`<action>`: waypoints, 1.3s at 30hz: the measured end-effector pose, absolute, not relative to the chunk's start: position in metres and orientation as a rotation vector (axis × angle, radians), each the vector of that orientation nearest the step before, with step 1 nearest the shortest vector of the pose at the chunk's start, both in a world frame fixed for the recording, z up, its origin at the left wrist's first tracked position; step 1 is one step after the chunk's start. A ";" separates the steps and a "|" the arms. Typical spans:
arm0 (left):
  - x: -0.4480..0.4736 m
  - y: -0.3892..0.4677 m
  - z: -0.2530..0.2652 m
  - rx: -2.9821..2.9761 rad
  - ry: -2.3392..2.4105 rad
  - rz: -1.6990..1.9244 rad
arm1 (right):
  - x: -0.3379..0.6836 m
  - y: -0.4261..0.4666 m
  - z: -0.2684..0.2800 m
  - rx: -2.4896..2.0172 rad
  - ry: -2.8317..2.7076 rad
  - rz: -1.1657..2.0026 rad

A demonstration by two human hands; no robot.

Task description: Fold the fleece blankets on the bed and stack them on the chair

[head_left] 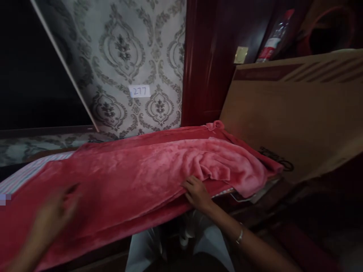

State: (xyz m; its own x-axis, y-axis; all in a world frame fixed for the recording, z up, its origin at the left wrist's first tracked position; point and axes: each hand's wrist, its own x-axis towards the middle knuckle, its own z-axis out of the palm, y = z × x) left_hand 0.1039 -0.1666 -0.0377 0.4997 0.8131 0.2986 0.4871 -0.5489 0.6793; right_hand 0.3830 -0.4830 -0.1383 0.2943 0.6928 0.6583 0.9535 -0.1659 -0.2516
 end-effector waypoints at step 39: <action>0.268 -0.325 -0.152 2.944 -0.020 0.731 | 0.448 -0.580 -0.203 -2.201 -0.745 -0.791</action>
